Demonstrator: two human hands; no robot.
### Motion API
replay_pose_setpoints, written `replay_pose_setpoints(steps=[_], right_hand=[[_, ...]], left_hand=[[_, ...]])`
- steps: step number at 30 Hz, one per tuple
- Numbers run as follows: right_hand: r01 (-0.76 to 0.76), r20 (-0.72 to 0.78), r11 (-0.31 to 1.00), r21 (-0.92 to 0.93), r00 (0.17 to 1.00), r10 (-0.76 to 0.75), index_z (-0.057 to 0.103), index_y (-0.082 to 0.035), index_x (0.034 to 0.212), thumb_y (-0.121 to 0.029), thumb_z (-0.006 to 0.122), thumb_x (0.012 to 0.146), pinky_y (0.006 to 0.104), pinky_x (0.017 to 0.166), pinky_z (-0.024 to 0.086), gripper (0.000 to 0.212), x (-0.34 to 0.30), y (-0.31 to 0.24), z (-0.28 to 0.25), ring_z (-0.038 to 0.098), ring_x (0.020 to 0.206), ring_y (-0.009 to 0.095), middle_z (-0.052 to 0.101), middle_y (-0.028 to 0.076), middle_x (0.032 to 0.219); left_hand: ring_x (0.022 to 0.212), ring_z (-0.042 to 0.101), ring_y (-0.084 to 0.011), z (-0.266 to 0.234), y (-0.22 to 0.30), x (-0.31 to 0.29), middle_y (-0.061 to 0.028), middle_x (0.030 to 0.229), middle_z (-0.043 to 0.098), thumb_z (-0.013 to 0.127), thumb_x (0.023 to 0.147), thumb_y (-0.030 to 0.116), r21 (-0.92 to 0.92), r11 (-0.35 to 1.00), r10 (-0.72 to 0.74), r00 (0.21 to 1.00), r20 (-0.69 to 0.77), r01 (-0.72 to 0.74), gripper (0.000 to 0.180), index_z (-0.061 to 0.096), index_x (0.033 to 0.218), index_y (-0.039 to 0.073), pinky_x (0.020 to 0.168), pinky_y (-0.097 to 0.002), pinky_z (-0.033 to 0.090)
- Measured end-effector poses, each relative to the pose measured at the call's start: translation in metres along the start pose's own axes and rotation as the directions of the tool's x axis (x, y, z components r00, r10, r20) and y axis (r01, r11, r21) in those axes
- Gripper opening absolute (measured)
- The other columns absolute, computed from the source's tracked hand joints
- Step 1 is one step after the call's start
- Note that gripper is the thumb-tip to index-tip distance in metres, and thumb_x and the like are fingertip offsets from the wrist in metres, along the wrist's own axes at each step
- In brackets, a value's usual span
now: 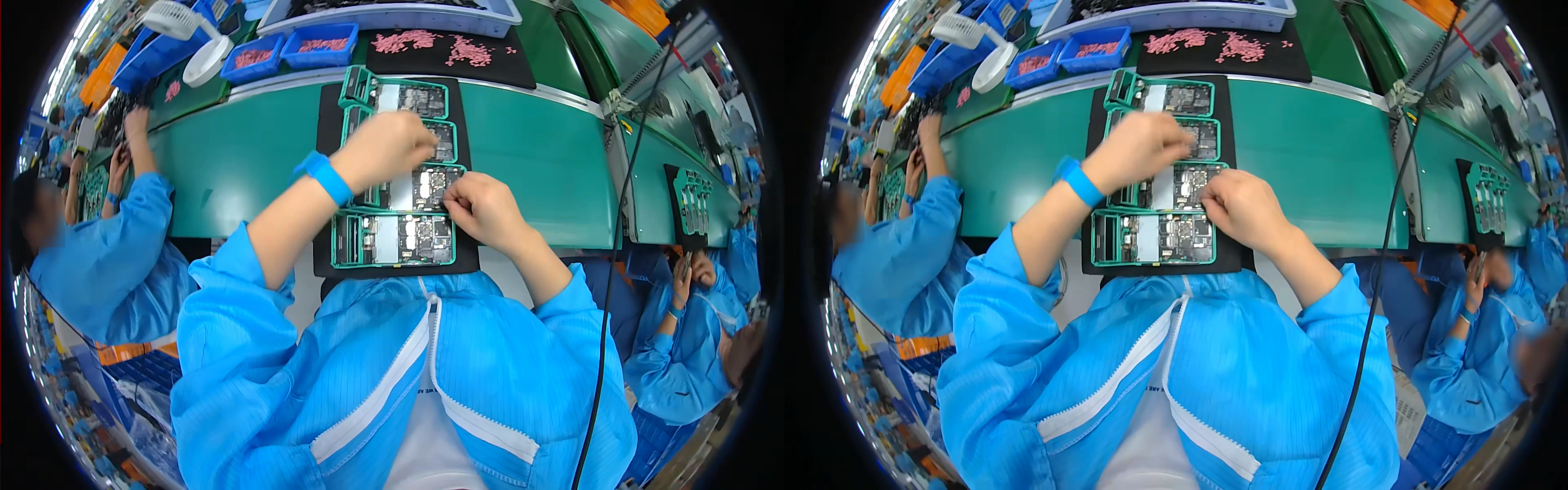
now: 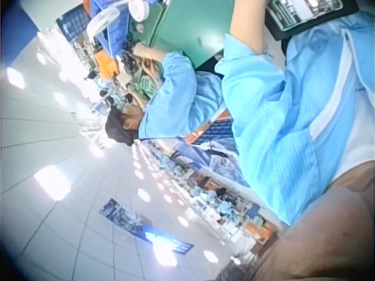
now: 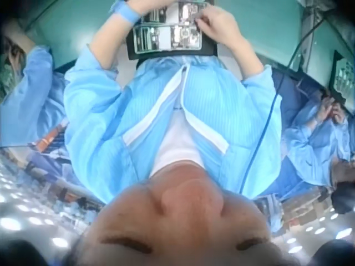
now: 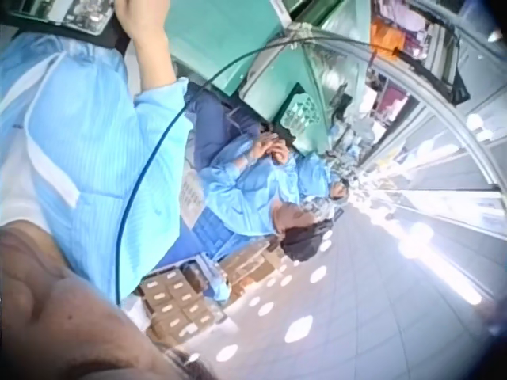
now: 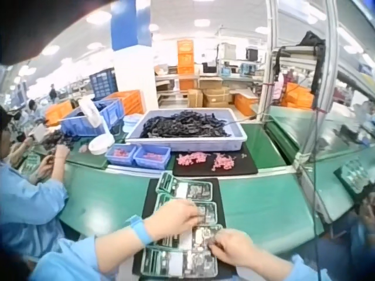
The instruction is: Manually assemble small electronic components into plastic housings on a factory production line.
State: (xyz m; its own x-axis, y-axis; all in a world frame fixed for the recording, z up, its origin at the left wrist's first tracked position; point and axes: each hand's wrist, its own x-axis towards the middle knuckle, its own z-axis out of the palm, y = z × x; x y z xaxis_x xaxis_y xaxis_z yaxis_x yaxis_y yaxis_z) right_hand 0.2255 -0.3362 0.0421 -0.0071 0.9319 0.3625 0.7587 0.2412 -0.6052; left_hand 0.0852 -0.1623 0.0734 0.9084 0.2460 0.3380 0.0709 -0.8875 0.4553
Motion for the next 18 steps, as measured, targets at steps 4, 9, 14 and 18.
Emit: replay_pose_setpoints(steps=[4,9,14,18], right_hand=[[0.062,0.042,0.996,-0.063,0.997,-0.059,0.060,-0.006,0.075,-0.003,0.067,0.071,0.0361,0.056,0.045,0.008,-0.005,-0.017,0.011,0.056,0.063,0.025,0.054,0.007,0.067],[0.124,0.115,0.984,-0.128,0.987,-0.110,0.060,-0.006,0.075,-0.004,0.067,0.071,0.0374,0.060,0.046,0.009,-0.007,-0.025,0.025,0.057,0.067,0.026,0.056,0.007,0.070],[0.235,0.171,0.925,-0.298,0.967,-0.191,0.058,-0.005,0.074,-0.005,0.066,0.069,0.0383,0.066,0.046,0.010,-0.003,-0.035,0.036,0.058,0.073,0.026,0.056,0.008,0.073],[0.360,0.390,0.796,-0.487,0.905,-0.170,0.056,-0.007,0.073,-0.009,0.059,0.071,0.0355,0.068,0.044,0.005,0.012,-0.052,0.039,0.056,0.075,0.024,0.055,0.007,0.075]], left_hand=[[0.077,0.064,-0.0313,-0.024,-0.041,-0.011,-0.0139,0.084,0.066,0.067,0.080,0.019,-0.069,0.971,-0.236,0.880,-0.411,0.229,0.017,0.071,0.090,0.005,0.070,-0.0363,0.052],[0.078,0.067,-0.0240,-0.019,-0.124,-0.064,-0.0122,0.088,0.069,0.065,0.082,0.017,-0.245,0.771,-0.627,0.636,-0.450,0.587,0.018,0.071,0.094,0.006,0.073,-0.0318,0.052],[0.076,0.065,-0.0237,0.004,-0.152,-0.100,-0.0107,0.085,0.067,0.063,0.081,0.015,-0.240,0.790,-0.597,0.617,-0.512,0.565,0.015,0.071,0.092,0.007,0.071,-0.0341,0.052],[0.075,0.064,-0.0252,0.003,-0.152,-0.101,-0.0107,0.085,0.065,0.063,0.081,0.013,-0.128,0.846,-0.487,0.654,-0.579,0.517,0.013,0.071,0.090,0.007,0.070,-0.0343,0.052]])
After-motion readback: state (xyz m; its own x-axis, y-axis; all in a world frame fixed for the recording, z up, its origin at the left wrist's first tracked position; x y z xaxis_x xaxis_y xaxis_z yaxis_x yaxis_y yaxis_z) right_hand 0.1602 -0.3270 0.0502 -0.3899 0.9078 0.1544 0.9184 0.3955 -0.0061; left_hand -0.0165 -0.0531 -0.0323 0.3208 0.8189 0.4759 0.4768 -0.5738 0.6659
